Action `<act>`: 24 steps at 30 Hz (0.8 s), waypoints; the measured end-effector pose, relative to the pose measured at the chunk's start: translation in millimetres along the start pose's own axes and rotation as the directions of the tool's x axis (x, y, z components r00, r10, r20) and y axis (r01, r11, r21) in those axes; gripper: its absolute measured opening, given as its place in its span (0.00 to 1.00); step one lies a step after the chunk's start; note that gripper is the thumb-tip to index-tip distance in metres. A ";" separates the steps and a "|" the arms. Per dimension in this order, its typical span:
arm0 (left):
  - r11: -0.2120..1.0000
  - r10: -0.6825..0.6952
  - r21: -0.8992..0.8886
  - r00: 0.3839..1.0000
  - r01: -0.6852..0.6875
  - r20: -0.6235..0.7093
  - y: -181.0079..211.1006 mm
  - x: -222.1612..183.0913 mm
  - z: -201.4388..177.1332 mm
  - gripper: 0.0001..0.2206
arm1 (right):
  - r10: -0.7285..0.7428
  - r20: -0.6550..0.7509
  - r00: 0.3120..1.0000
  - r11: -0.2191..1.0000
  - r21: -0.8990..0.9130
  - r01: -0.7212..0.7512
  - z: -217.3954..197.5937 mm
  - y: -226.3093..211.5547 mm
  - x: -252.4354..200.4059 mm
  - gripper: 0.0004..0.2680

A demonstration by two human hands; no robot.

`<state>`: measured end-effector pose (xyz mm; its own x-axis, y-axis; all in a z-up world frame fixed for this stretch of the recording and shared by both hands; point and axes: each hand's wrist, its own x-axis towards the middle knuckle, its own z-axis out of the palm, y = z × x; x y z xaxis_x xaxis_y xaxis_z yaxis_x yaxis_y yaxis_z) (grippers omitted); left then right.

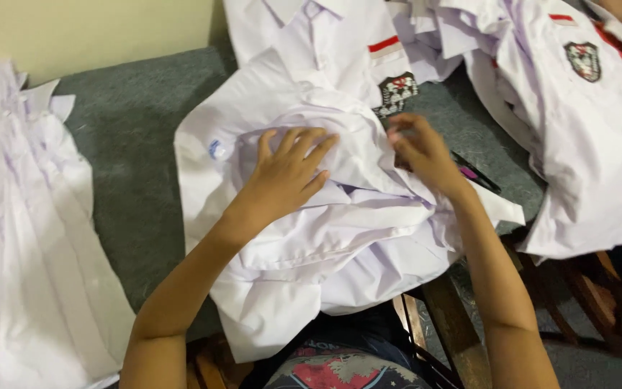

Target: Folding a white school shirt and using thread snips to trim loose threads during a quality control inspection.

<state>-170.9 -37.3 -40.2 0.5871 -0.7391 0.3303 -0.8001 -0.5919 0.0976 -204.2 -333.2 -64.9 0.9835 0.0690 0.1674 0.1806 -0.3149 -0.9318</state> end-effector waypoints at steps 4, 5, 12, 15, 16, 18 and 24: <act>0.999 0.029 -0.016 0.999 -0.028 0.017 3.3 7.8 -21.6 0.17 | -0.162 -0.099 0.982 0.799 -0.597 0.072 -59.7 9.0 -26.7 0.06; 0.999 0.039 -0.021 0.999 -0.038 0.019 0.9 10.7 -19.1 0.17 | -0.157 -0.108 0.982 0.799 -0.599 0.062 -72.7 17.8 -35.7 0.06; 0.999 0.029 0.020 1.000 -0.029 0.008 -12.3 26.6 -6.0 0.11 | 0.033 -0.072 0.997 0.423 -0.903 -0.079 -106.9 65.8 -81.7 0.15; 0.999 0.032 0.014 0.999 -0.031 -0.024 -17.4 29.3 1.1 0.09 | 0.069 -0.110 0.991 0.469 -0.873 -0.130 -107.0 83.3 -85.6 0.15; 0.999 0.045 0.001 0.998 -0.045 -0.048 -18.0 31.3 3.2 0.08 | 0.133 -0.141 0.981 0.494 -0.849 -0.189 -107.5 87.0 -86.6 0.15; 0.999 0.047 0.020 0.997 -0.046 -0.065 -15.4 30.6 4.5 0.08 | 0.153 -0.154 0.976 0.463 -0.862 -0.208 -105.4 90.9 -89.7 0.16; 0.990 0.095 0.117 0.985 -0.079 -0.143 -11.9 31.8 21.1 0.07 | 0.164 -0.178 0.970 0.408 -0.883 -0.231 -99.1 85.8 -97.6 0.17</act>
<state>-140.1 -60.5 -50.7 0.4842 -0.7384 0.4694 -0.8240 -0.5652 -0.0391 -283.5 -460.7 -129.2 0.9859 -0.1536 0.0670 -0.1436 -0.9805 -0.1338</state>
